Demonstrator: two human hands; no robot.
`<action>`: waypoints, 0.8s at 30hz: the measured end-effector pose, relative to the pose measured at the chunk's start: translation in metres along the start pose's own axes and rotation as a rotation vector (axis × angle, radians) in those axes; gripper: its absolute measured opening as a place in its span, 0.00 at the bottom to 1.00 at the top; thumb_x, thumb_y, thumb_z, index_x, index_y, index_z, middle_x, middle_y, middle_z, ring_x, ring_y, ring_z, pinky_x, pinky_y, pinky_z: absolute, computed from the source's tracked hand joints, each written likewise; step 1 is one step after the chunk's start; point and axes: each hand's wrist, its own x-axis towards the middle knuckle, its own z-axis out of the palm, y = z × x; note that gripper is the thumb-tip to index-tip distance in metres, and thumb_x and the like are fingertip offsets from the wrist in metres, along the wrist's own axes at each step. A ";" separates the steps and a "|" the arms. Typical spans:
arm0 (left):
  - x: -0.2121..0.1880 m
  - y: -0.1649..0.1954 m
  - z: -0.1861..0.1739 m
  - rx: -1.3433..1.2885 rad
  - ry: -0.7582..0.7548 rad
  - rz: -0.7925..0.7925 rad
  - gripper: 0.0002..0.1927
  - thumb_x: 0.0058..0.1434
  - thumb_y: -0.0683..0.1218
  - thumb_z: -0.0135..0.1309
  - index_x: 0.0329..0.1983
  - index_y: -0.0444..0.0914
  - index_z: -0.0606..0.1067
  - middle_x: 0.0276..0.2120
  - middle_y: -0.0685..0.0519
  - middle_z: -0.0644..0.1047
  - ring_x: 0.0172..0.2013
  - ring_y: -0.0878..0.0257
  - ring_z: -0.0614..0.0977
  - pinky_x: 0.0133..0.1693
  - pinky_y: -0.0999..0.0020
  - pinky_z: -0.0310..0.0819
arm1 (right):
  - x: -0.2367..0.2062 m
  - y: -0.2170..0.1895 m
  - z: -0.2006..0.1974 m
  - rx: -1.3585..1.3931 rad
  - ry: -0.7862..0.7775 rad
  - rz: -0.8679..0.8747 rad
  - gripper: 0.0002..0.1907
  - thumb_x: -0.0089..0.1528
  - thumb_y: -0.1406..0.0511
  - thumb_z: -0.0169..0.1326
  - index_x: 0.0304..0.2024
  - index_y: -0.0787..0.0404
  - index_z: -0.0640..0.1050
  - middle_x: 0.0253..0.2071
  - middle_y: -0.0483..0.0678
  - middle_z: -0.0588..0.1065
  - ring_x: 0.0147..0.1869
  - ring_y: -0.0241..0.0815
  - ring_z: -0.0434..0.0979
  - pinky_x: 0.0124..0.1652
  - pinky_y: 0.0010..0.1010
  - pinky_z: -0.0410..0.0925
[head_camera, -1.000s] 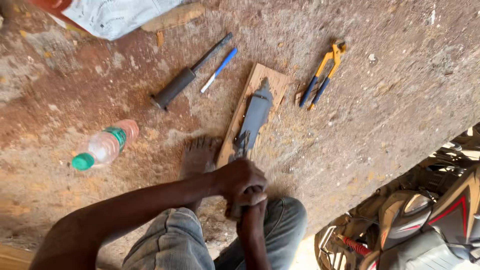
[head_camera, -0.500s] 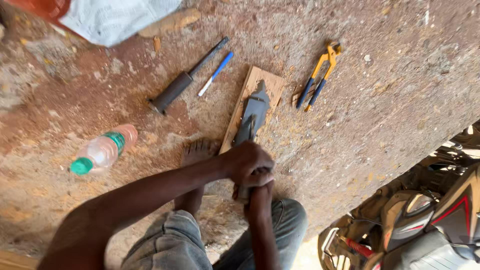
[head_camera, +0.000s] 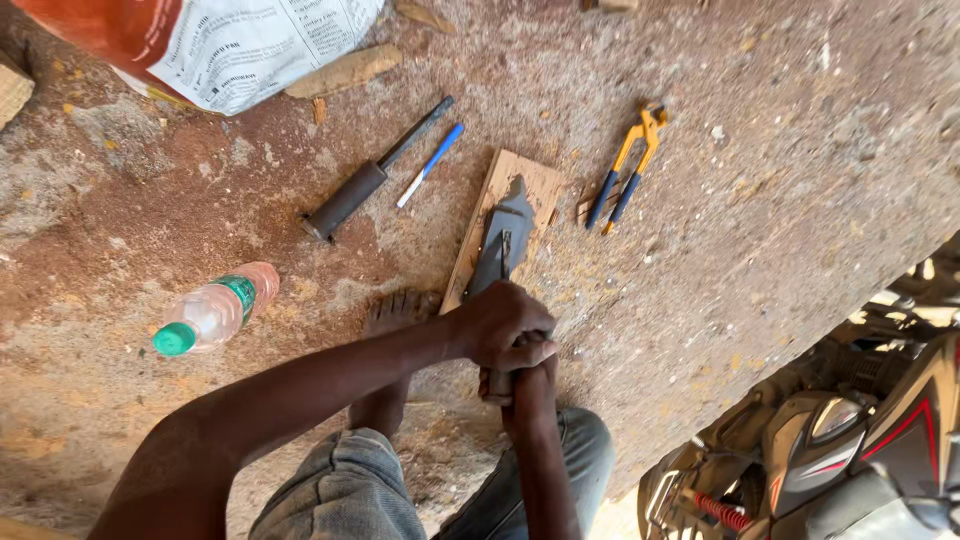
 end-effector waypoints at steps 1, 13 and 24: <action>-0.003 0.003 0.003 -0.021 -0.019 -0.025 0.22 0.61 0.60 0.47 0.21 0.39 0.71 0.18 0.49 0.72 0.20 0.51 0.75 0.28 0.54 0.70 | -0.004 0.003 -0.003 -0.115 -0.022 -0.041 0.16 0.68 0.60 0.38 0.45 0.65 0.72 0.30 0.52 0.75 0.26 0.41 0.76 0.22 0.33 0.71; -0.006 -0.011 0.011 -0.023 -0.028 -0.022 0.22 0.62 0.60 0.47 0.19 0.42 0.70 0.16 0.51 0.71 0.17 0.57 0.72 0.25 0.55 0.69 | -0.009 -0.014 0.015 -0.082 -0.001 -0.052 0.19 0.68 0.57 0.38 0.44 0.68 0.71 0.26 0.53 0.73 0.20 0.42 0.72 0.18 0.34 0.68; -0.011 -0.008 0.011 -0.019 0.003 0.033 0.18 0.63 0.56 0.52 0.23 0.40 0.71 0.21 0.48 0.72 0.23 0.53 0.74 0.29 0.54 0.70 | -0.004 -0.003 0.009 0.050 0.035 -0.035 0.15 0.68 0.57 0.40 0.46 0.61 0.71 0.30 0.49 0.74 0.25 0.40 0.74 0.21 0.33 0.68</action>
